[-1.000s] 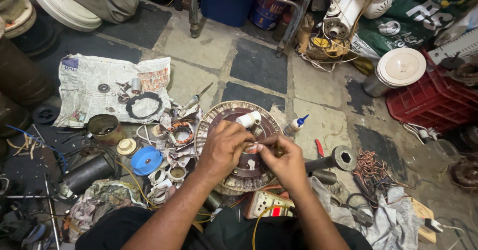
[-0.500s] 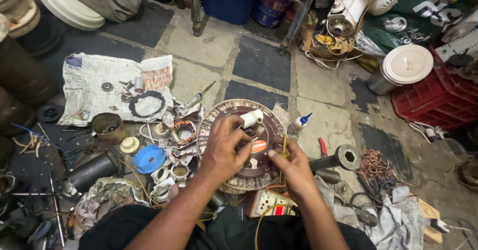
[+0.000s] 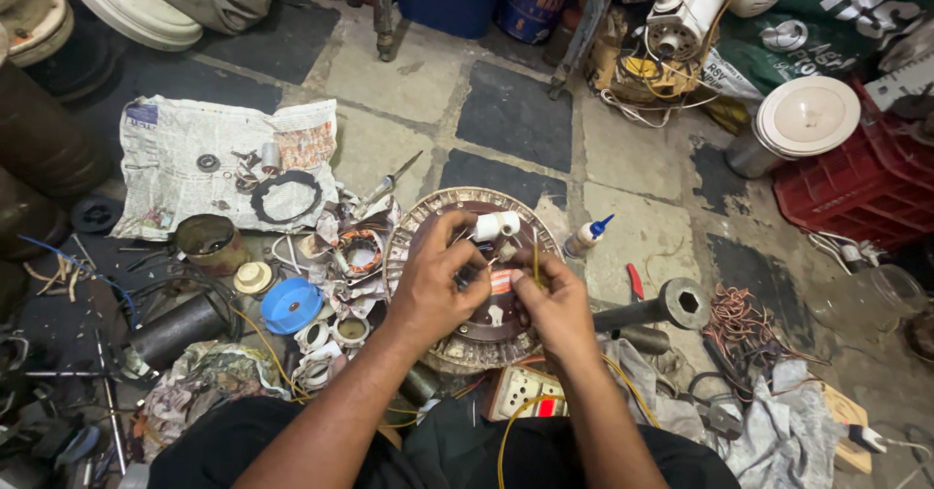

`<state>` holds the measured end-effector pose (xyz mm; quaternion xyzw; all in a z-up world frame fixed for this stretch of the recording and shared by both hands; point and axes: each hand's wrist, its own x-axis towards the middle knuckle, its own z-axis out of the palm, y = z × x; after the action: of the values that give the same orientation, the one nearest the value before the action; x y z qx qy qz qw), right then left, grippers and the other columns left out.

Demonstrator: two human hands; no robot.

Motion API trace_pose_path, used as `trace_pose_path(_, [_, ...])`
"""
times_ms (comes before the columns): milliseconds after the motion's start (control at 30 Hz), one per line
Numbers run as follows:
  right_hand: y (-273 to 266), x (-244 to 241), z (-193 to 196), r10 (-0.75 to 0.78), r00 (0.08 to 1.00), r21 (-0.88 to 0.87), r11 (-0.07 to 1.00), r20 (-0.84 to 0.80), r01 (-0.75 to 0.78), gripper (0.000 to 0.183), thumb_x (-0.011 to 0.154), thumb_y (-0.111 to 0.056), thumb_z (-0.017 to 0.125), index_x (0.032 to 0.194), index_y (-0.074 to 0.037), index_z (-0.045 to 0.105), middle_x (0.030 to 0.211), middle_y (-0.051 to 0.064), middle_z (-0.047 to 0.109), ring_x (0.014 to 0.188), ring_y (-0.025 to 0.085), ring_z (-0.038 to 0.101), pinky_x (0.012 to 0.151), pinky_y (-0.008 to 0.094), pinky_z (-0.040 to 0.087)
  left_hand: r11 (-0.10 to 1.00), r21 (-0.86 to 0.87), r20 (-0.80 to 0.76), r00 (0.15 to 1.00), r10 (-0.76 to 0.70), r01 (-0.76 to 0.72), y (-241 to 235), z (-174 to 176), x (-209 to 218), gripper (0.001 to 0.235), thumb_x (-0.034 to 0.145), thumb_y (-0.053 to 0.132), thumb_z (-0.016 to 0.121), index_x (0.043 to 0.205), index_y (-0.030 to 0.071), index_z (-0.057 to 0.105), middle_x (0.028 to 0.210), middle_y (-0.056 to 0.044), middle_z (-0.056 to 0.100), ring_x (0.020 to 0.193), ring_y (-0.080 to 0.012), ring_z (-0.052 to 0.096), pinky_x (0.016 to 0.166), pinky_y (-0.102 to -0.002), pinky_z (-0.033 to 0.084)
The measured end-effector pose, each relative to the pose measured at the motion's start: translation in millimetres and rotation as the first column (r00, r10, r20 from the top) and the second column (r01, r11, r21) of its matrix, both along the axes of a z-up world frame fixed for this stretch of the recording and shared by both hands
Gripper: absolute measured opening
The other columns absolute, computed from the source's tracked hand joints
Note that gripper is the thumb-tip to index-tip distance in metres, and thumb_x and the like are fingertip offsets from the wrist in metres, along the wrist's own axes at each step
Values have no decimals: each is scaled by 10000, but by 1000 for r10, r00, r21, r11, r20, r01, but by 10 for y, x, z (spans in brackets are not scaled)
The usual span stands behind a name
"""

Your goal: The person sits on the floor and works on a disassembled electric motor, using a screwdriver to adjust internal components and connecting wires to a power strip. They repeatedly probe and tighten parts within the motor housing.

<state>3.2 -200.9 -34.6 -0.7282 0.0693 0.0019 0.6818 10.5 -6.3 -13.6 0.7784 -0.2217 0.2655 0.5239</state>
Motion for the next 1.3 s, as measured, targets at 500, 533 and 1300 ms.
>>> trace_pose_path(500, [-8, -17, 4, -11, 999, -41, 999, 31, 12, 231, 927, -76, 687, 1153, -36, 717, 765, -21, 650, 568, 46, 518, 500, 215, 419, 993, 110, 6, 1000, 30, -31, 8, 182, -27, 179, 773, 91, 800, 929, 54, 720, 1229, -173, 613, 1129, -368, 612, 945, -452, 507])
trace_pose_path(533, [-15, -17, 2, -4, 999, -42, 999, 35, 5, 232, 927, -77, 688, 1154, -38, 717, 761, -20, 646, 566, 48, 517, 499, 217, 417, 995, 91, 4, 1000, 28, -28, 6, 184, -25, 181, 784, 94, 801, 942, 52, 722, 1228, -174, 611, 1135, -368, 609, 950, -455, 505])
trace_pose_path(1300, [131, 36, 10, -121, 984, -118, 984, 131, 137, 180, 910, -147, 763, 1027, -11, 753, 819, -1, 697, 680, 48, 565, 582, 214, 457, 975, 212, 103, 994, 43, -65, -107, 134, -18, 151, 776, 89, 762, 879, 28, 670, 1342, -169, 619, 1279, -422, 556, 1027, -518, 461])
